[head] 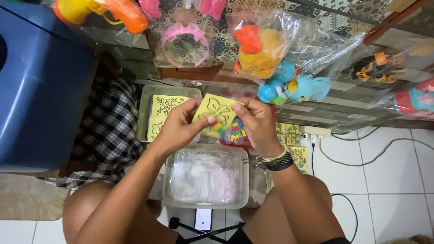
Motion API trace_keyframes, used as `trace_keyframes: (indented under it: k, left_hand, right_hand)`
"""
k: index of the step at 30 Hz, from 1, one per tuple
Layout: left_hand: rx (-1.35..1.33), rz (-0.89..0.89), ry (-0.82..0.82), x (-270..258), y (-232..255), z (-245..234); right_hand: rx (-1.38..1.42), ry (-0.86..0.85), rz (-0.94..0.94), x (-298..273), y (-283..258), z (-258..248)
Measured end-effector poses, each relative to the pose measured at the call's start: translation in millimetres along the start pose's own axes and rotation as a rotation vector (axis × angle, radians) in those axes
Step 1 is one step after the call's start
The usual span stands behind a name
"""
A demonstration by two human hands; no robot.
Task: The person places a paper card and small colorful components into a clear plastic bag by hand and then places the finished bags into a container.
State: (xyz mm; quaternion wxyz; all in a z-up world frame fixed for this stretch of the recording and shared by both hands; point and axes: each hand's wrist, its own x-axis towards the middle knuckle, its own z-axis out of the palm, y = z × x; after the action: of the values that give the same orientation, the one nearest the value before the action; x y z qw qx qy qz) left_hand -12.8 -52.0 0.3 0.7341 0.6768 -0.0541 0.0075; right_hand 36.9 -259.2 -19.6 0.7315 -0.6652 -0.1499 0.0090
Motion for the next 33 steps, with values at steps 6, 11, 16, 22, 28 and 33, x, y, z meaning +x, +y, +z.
trace_keyframes:
  k: [6,11,16,22,28,33]
  left_hand:
    - [0.166,0.084,0.159,4.7,-14.3,-2.9]
    - [0.163,0.072,0.162,1.5,-8.2,-1.2]
    - [0.100,0.086,0.132,0.9,-9.0,-4.2]
    - [-0.083,0.164,0.002,1.5,1.5,-1.7]
    - [0.128,0.285,0.009,-1.2,-5.7,-1.3]
    - [0.277,0.202,0.156,2.1,-12.6,-0.5]
  right_hand:
    - [-0.066,-0.104,0.009,-1.0,23.6,2.3]
    - [-0.138,-0.094,-0.008,-0.4,-2.4,7.0]
    - [-0.086,-0.093,0.006,-5.6,-27.9,9.5]
    - [-0.027,0.019,0.066,-6.1,-23.6,13.0]
    - [0.051,0.030,0.079,-4.0,-2.2,9.3]
    - [0.034,0.007,-0.009,-5.2,-26.6,18.5]
